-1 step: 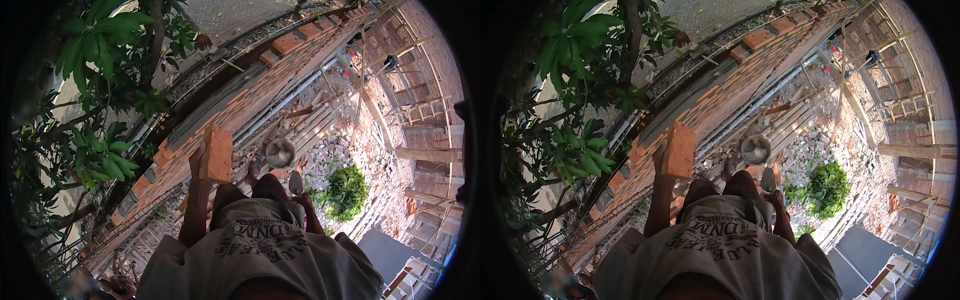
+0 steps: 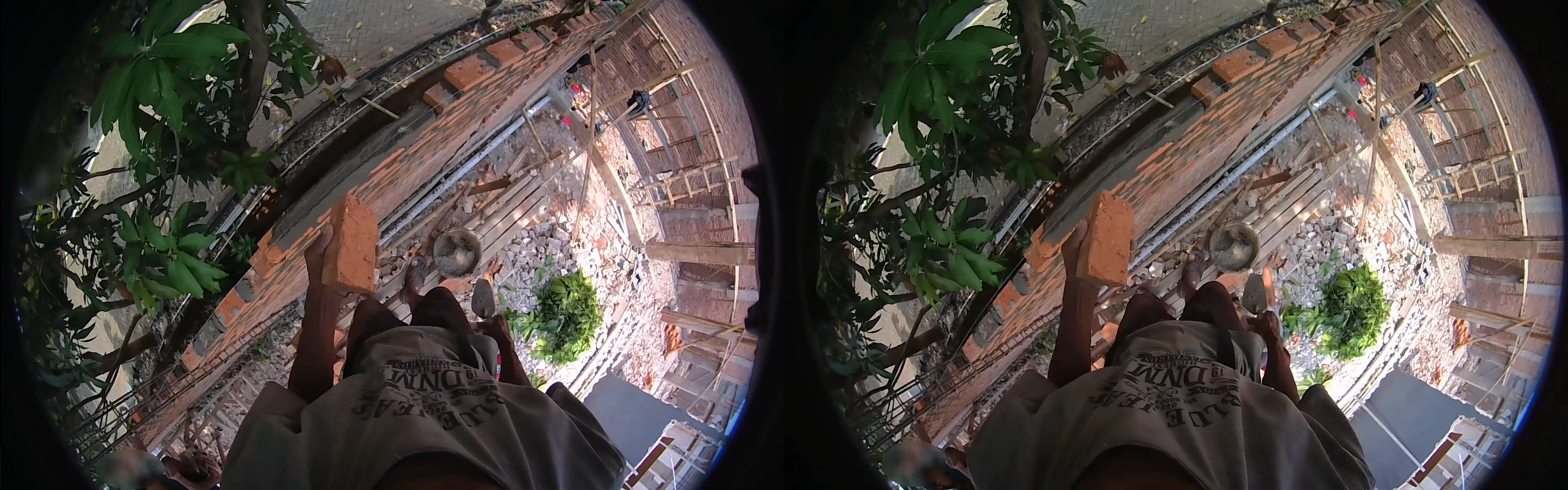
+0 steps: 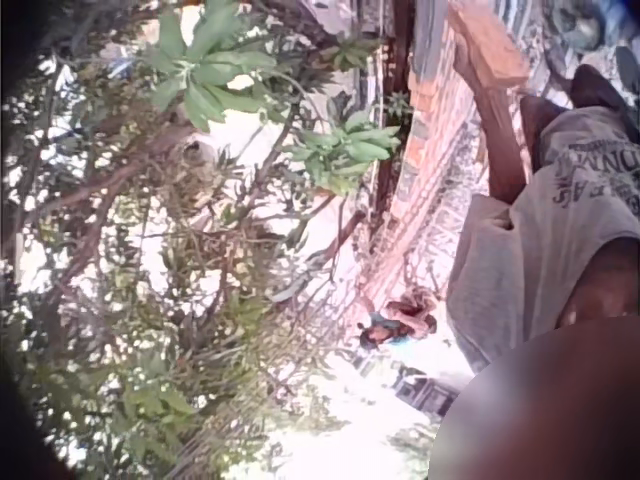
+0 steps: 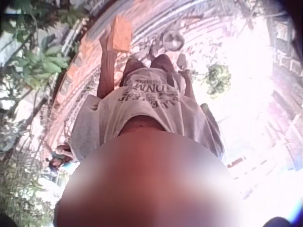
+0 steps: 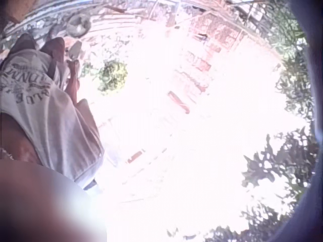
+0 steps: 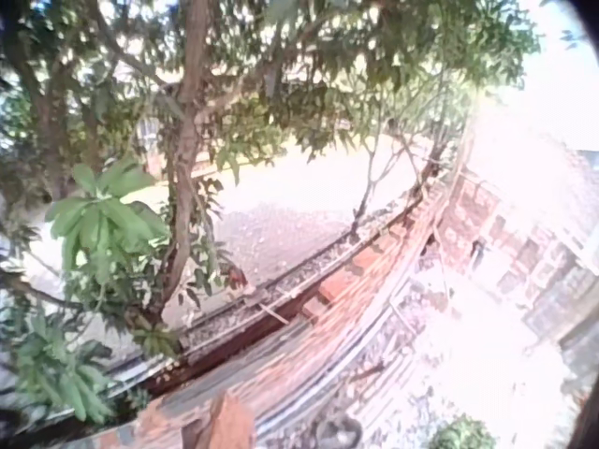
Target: The person scoops mortar from a bucket and applies it to a brick wall using a trowel. They place bricks onto the mortar, tap them into position, and scrape off excess mortar. The person repeats this process to build up the wall.
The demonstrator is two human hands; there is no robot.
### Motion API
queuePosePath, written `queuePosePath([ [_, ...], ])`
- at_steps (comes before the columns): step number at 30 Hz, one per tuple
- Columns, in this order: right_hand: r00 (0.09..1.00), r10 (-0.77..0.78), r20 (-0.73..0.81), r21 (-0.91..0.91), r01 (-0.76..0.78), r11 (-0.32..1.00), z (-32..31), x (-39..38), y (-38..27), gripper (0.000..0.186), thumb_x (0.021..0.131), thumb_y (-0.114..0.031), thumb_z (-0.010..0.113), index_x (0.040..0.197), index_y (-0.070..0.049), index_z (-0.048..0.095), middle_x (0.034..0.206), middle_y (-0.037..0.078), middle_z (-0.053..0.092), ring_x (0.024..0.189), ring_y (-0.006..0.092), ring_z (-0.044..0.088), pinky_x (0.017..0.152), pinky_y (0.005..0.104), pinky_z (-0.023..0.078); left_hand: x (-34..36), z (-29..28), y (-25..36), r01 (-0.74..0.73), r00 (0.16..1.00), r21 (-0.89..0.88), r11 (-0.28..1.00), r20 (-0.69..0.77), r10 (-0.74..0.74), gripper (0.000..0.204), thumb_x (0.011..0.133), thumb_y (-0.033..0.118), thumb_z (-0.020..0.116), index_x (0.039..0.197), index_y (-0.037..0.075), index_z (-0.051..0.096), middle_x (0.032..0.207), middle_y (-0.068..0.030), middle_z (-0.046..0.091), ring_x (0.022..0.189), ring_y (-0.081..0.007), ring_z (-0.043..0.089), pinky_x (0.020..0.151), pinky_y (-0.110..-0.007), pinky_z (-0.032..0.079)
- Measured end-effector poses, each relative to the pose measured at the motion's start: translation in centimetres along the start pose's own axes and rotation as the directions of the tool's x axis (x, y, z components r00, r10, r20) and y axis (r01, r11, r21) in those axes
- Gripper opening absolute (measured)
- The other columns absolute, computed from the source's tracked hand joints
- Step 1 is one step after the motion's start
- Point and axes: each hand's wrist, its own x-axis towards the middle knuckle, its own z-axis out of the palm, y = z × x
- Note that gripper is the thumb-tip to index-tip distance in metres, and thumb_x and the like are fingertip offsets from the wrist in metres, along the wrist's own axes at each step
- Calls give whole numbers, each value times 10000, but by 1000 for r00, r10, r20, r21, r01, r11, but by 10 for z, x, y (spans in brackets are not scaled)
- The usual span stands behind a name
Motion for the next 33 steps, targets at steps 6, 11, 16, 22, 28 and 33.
queuePosePath([
  [6,973,-174,-151,100,190,977,-32,3,-38,332,709,-281,757,665,1,587,597,107,582,508,192,572,478,334,462,137,58,80,3,998,510,860,58,-37,591,794,276,644,1260,-53,491,1041,-210,631,830,-276,666,701,-377,563],
  [11,986,-117,-121,153,135,979,-37,-23,-29,252,761,-253,732,681,-45,614,557,52,542,484,153,554,424,326,437,262,91,86,-132,944,981,-143,169,285,450,582,219,746,910,-40,580,833,-166,612,693,-188,601,568,-324,444],
  [16,957,-289,-8,88,288,953,-41,-51,17,202,764,-252,694,732,-68,618,595,70,536,487,191,513,436,354,413,329,88,42,-183,945,917,-354,263,195,389,499,189,781,751,-9,561,791,-169,590,679,-233,581,590,-380,432],
  [22,999,12,34,210,-19,978,-50,-87,29,244,786,-208,713,683,-18,600,542,65,561,423,157,528,394,326,435,362,68,-6,-218,971,927,-306,237,23,477,463,180,812,839,4,578,781,-123,557,767,-276,592,680,-375,486],
  [28,968,240,73,286,-251,925,-64,-89,-4,214,778,-180,706,680,-28,590,527,47,534,422,149,518,383,319,423,374,50,-20,-251,967,958,-138,255,18,575,529,200,810,1008,-33,592,983,-150,603,959,-283,594,823,-333,489],
  [33,995,70,73,255,-86,963,-73,-51,-18,293,738,-258,730,656,-18,581,560,77,557,455,150,529,403,330,424,387,33,-34,-258,944,895,-364,314,105,775,583,194,797,1248,-73,501,1177,-200,578,1100,-303,563,950,-343,436],
])
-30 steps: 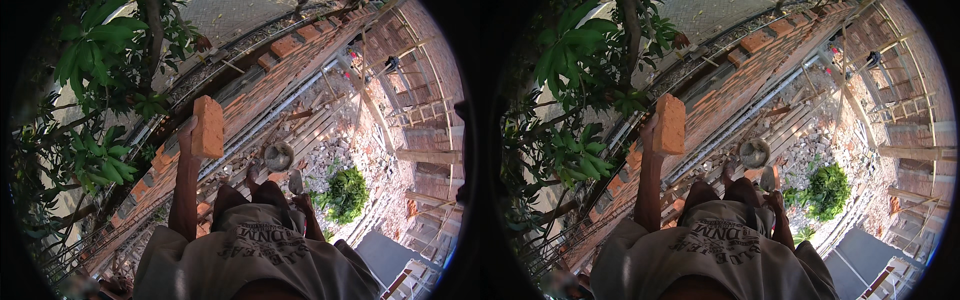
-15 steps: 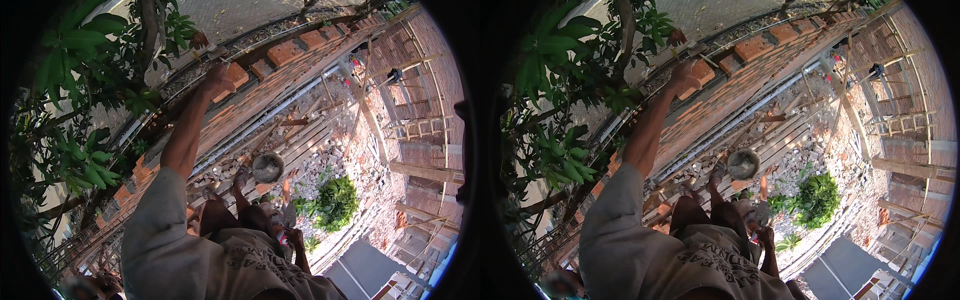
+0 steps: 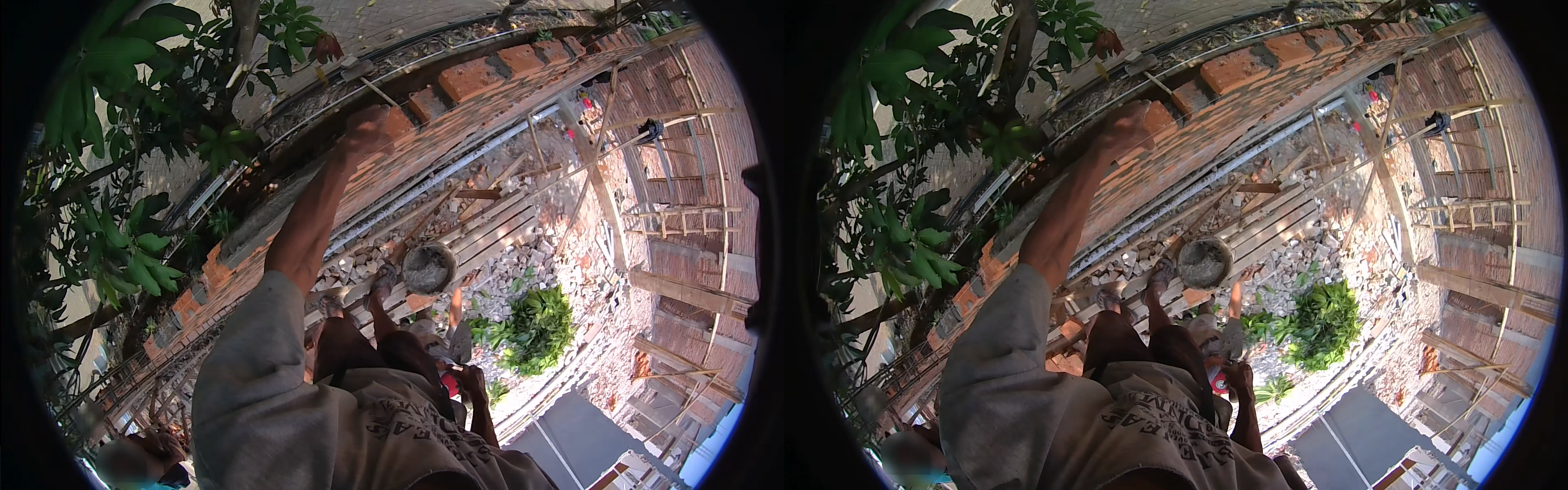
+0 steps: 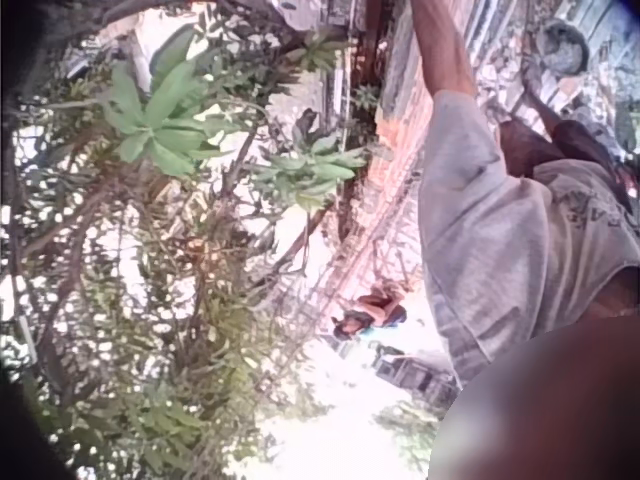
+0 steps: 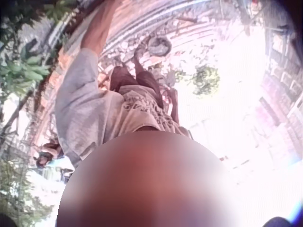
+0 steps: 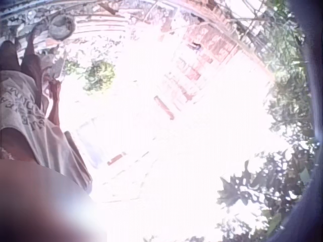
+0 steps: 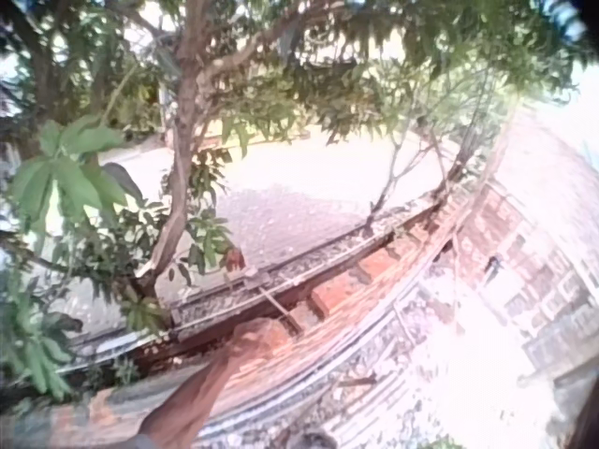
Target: The person scoops mortar from a bucket and applies it to a brick wall using a trowel. They place bricks onto the mortar, tap them into position, and scrape off excess mortar. The person repeats this process to build up the wall.
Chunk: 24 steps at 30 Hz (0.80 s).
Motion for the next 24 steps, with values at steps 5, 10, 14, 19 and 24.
queuePosePath([
  [5,988,-130,82,-258,147,955,-9,29,-37,314,776,-281,696,735,10,586,604,115,561,553,192,608,459,360,470,4,-3,-24,-131,990,-194,972,29,139,771,632,221,789,1279,-66,484,1192,-249,569,1115,-319,567,968,-358,429],
  [10,999,14,43,39,-15,999,-15,24,-107,284,761,-220,687,820,39,586,708,112,637,629,188,652,548,340,518,-9,-29,-34,-146,985,72,987,101,139,401,630,287,789,876,21,617,830,-185,612,785,-355,608,725,-425,493],
  [14,989,-100,104,-128,114,985,-9,37,-169,398,749,-199,677,1044,34,547,712,145,642,624,258,637,549,369,490,-16,-29,-28,-93,991,90,992,105,84,377,649,272,726,924,27,645,890,-234,648,812,-395,632,709,-457,509],
  [19,743,-630,-227,-297,563,771,21,43,-235,427,790,-166,639,1140,-2,457,907,272,591,776,447,586,649,470,463,-21,-17,-32,-221,965,108,969,-118,233,273,665,229,667,860,37,653,805,-206,657,746,-398,639,688,-483,513],
  [24,766,-641,-41,-576,507,642,18,65,-321,345,817,-112,575,1118,4,454,911,282,595,836,454,587,654,518,427,-23,-14,-34,-216,970,104,971,-89,225,422,690,218,728,1043,12,623,887,-205,640,831,-386,622,701,-471,497],
])
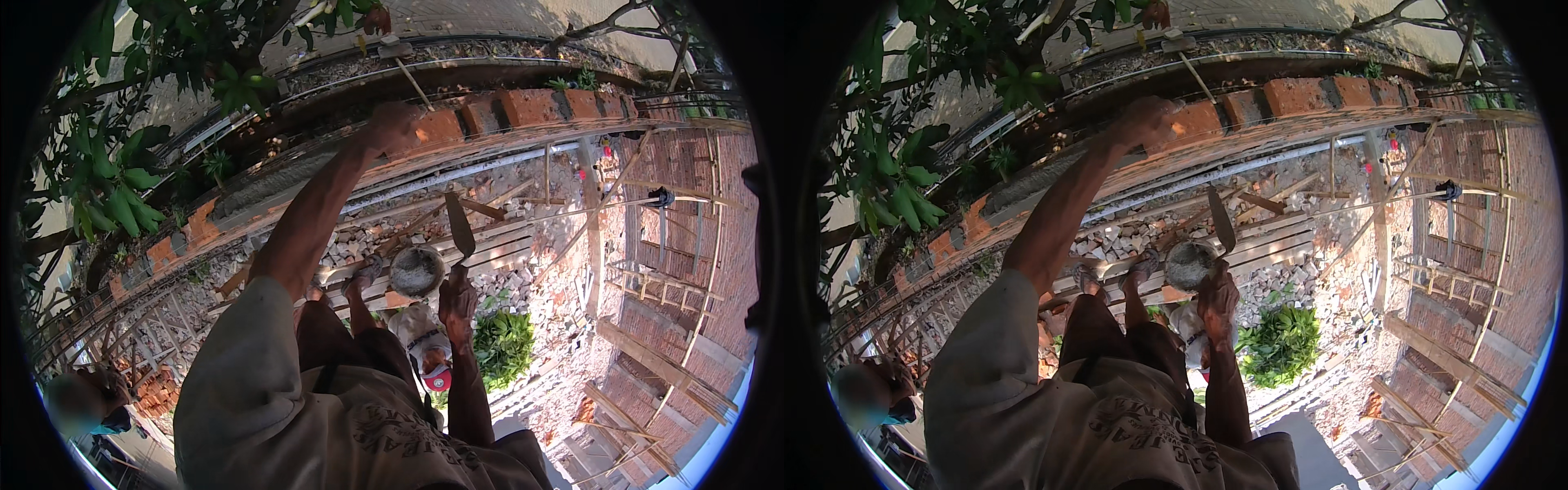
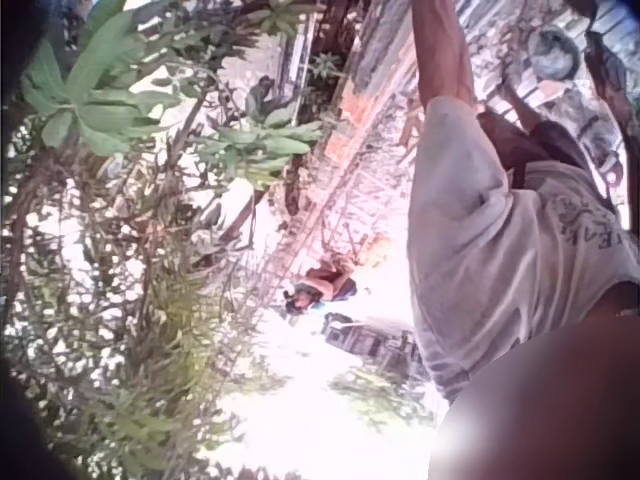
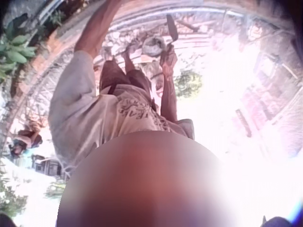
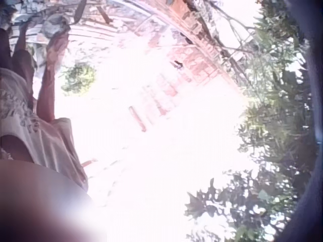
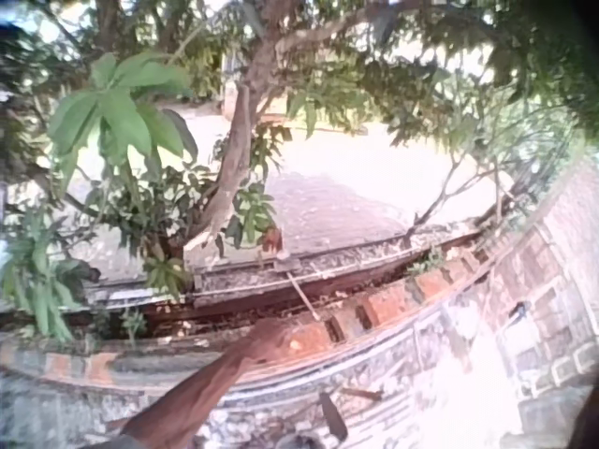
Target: The person scoops mortar from a bucket and applies it to a brick wall using a trowel. They place bricks onto the mortar, tap them into position, and scrape off excess mortar. The person repeats this process to build up the wall.
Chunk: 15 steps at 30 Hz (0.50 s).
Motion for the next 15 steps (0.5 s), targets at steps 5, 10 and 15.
queuePosePath([
  [5,998,-33,-50,-105,28,994,-7,45,-40,336,840,-132,549,1140,-5,469,850,251,611,845,445,593,649,528,428,1,-2,10,42,999,53,998,-5,-42,448,678,187,713,1078,9,617,823,-195,636,774,-378,629,667,-475,501],
  [10,943,-232,-238,-128,206,970,-4,46,-61,358,879,-180,558,1167,11,463,797,248,594,768,459,583,635,533,419,0,-2,19,16,991,5,1000,-134,-15,386,625,142,704,975,12,606,713,-182,603,680,-387,609,608,-479,488],
  [15,997,-56,-55,37,59,998,5,39,-67,311,909,-180,537,1136,27,485,747,253,564,730,451,577,598,519,406,-2,-5,25,16,999,8,1000,-51,-16,202,641,104,649,815,13,605,702,-166,616,693,-351,644,630,-477,515],
])
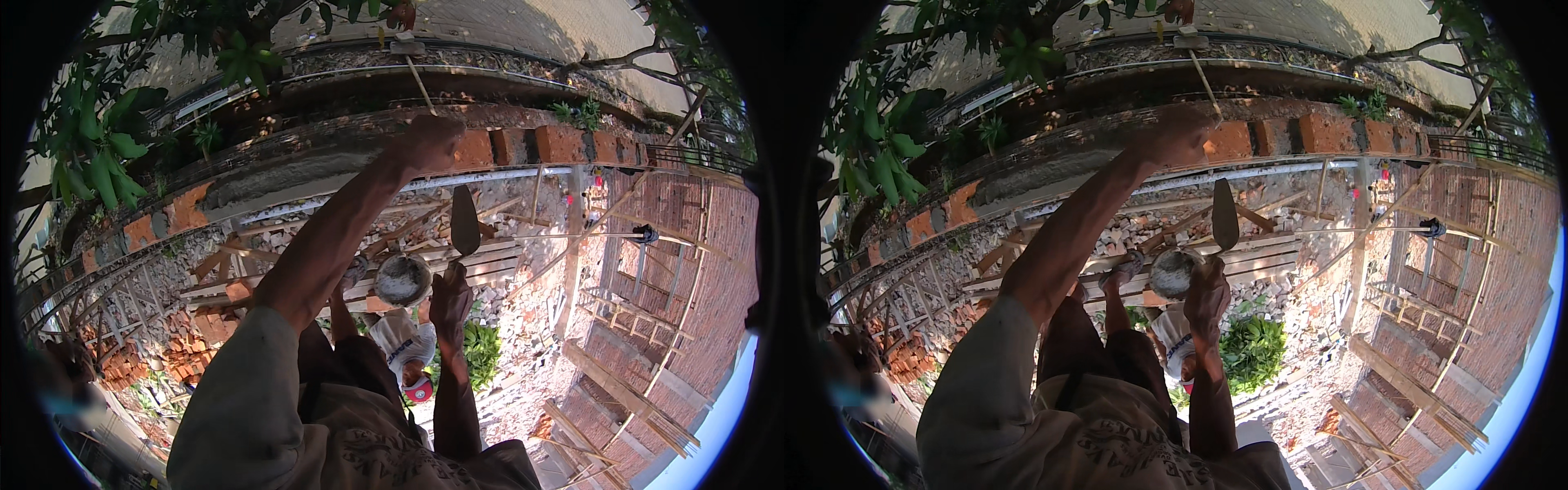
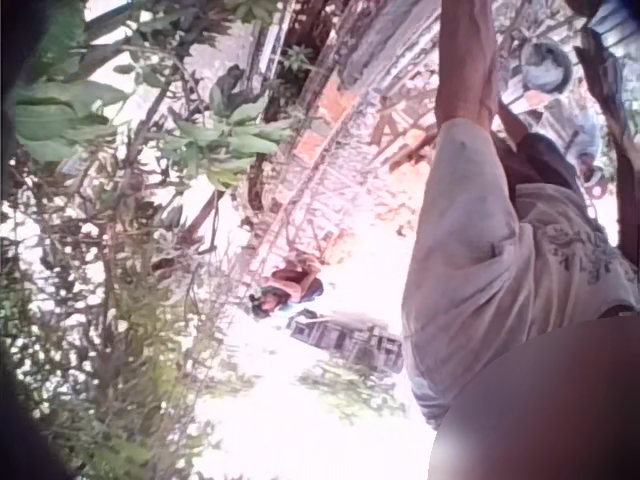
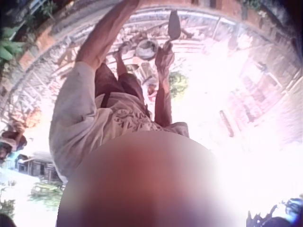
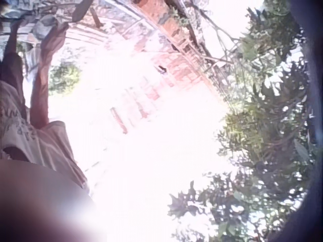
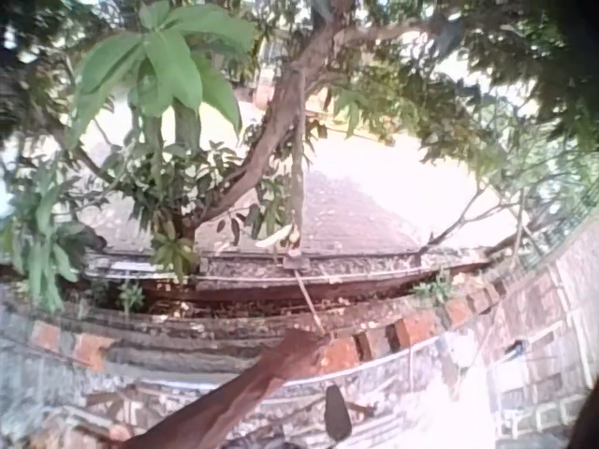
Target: The person scoops mortar from a bucket and applies it to a brick wall using a trowel. They place bricks onto the mortar, tap them into position, and scrape off excess mortar. The person repeats this process to build up the wall.
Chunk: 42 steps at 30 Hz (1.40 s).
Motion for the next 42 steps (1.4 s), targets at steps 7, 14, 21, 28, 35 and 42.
queuePosePath([
  [7,986,-54,-158,51,63,997,10,-8,-8,271,892,-161,583,1066,41,533,743,226,589,632,383,569,568,450,434,-1,3,5,-42,989,-1,999,-140,41,149,666,92,629,800,27,619,677,-146,626,656,-334,647,610,-457,523],
  [14,895,220,-387,474,-12,881,-38,8,-39,410,893,-201,618,1196,30,466,753,90,561,545,146,520,456,310,413,0,-7,12,20,999,4,1000,-33,-19,266,719,83,631,967,-2,583,696,-171,633,642,-330,655,589,-451,517],
  [21,816,-191,-546,546,519,657,-111,102,-93,255,906,-222,594,1015,8,582,990,96,596,948,188,545,893,347,418,1,4,6,6,994,-8,1000,-108,-7,295,722,126,669,978,9,583,731,-157,650,678,-320,660,604,-437,517],
  [28,857,-199,-476,483,444,754,-81,171,-96,159,898,-61,601,1049,-22,570,1019,73,605,939,143,553,894,312,435,1,6,6,19,996,15,1000,-85,-17,254,737,151,664,970,62,616,758,-111,652,709,-301,657,650,-445,519],
  [35,762,-375,-528,432,621,654,-72,174,-91,165,902,-66,599,1052,-16,552,1000,69,607,934,164,571,848,308,473,-3,17,4,-76,942,-49,996,-332,55,229,700,128,657,925,84,641,761,-119,653,704,-314,649,635,-455,520],
  [42,689,-55,-723,422,503,754,-86,106,-85,322,966,-283,517,1027,30,472,911,177,630,808,203,635,738,344,527,-1,18,-6,-159,935,-63,985,-329,130,259,678,110,653,931,72,614,777,-148,632,710,-351,625,608,-455,515],
])
